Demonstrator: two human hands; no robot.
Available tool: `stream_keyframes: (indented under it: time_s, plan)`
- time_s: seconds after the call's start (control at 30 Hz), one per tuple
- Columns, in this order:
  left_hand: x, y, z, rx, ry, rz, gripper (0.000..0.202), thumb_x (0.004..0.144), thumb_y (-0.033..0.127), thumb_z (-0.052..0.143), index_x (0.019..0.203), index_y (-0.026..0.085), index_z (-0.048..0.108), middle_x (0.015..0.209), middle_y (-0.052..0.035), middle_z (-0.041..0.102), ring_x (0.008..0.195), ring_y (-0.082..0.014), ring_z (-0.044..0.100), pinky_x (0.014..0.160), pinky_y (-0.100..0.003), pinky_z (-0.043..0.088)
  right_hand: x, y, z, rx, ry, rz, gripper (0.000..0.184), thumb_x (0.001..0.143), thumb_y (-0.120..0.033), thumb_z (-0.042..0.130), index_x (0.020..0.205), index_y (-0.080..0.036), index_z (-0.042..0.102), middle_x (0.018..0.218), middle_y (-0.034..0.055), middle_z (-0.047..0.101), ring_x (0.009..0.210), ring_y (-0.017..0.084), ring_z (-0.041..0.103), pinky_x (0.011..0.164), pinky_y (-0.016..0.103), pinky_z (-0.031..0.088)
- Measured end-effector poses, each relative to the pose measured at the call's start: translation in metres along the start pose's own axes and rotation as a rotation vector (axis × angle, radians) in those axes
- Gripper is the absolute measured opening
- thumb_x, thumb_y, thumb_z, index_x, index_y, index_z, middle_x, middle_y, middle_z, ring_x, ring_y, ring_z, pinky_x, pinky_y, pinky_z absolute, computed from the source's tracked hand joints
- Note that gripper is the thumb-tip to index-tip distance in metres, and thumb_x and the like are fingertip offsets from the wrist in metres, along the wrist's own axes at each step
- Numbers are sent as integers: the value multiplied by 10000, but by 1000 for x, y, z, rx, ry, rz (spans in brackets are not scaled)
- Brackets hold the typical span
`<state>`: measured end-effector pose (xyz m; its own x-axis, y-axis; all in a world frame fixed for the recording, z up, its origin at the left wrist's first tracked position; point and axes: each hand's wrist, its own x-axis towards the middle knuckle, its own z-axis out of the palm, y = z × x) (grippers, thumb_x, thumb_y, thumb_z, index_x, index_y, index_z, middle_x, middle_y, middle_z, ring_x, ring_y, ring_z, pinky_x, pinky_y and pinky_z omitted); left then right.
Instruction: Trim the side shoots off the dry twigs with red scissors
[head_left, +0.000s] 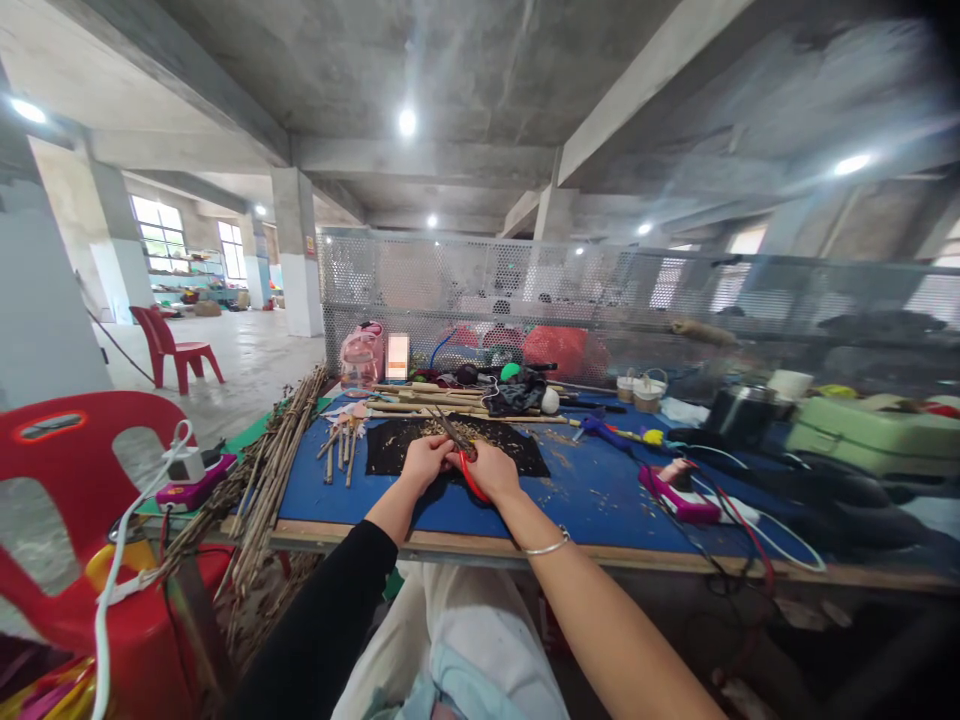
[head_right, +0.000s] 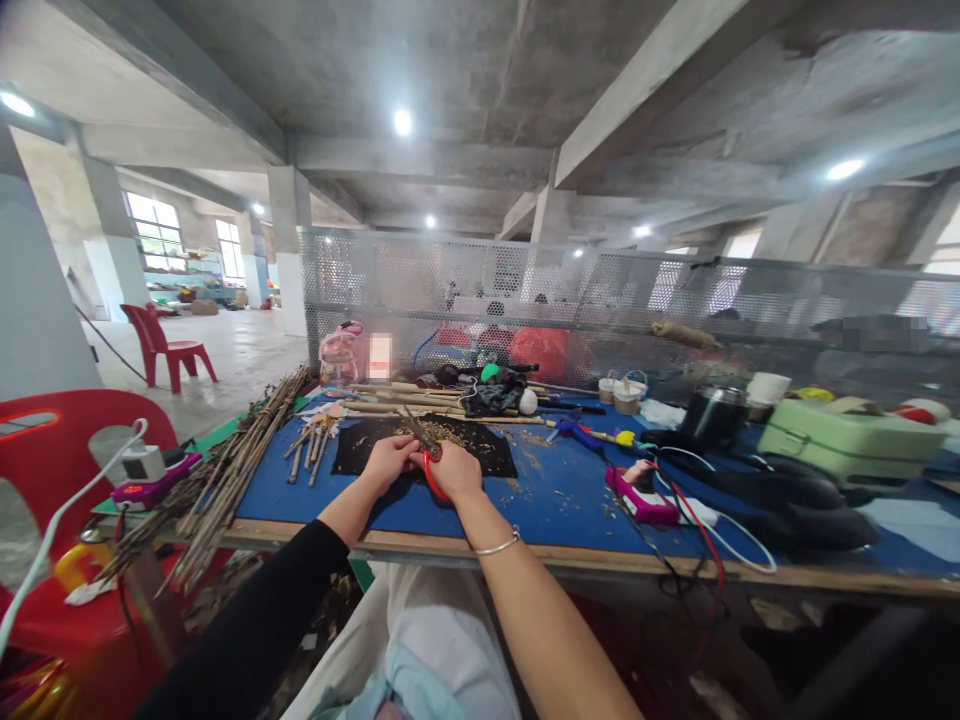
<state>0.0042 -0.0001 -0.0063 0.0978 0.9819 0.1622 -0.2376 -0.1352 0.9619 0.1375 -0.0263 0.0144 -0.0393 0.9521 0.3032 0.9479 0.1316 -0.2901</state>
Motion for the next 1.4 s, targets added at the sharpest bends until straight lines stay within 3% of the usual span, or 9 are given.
stream_keyframes:
  time_s: [0.17,0.33,0.63,0.93,1.17,1.4]
  plan:
    - [0,2,-2,26,107,7,239,610,275,678,786,113,684,602,-21,612,431,-54,455,440,-182,384,0,0,-1,-19,-16,6,536,728,-679,383,840,-203,602,856,89,656,825,226,612,659,265,405]
    - [2,1,-4,44,195,4,275,573,262,702,795,101,675,625,-37,629,453,-69,483,434,-181,380,0,0,1,4,64,-54,590,670,-722,417,889,-196,571,875,72,643,843,222,599,668,264,403]
    - [0,3,0,36,104,57,337,548,287,720,830,104,693,611,-22,627,419,-51,431,422,-182,341,1,1,4,20,51,-20,617,706,-727,344,936,-198,562,902,92,644,852,229,598,684,291,409]
    - [-1,4,-1,9,135,44,335,578,261,705,872,102,687,645,-32,637,435,-51,442,435,-177,360,1,2,1,-22,1,6,615,685,-743,345,836,-205,603,842,101,660,806,241,613,648,290,415]
    - [-1,6,-1,29,91,104,185,634,197,615,785,119,686,645,-35,634,513,-82,501,447,-163,367,-1,-1,0,43,56,-63,605,668,-722,420,947,-205,564,931,85,638,894,216,583,711,278,406]
    - [-1,5,2,-74,59,19,206,614,239,651,785,125,669,664,-33,632,521,-85,519,468,-174,395,0,0,1,42,33,-36,591,695,-719,381,940,-210,556,926,74,636,887,213,584,707,281,397]
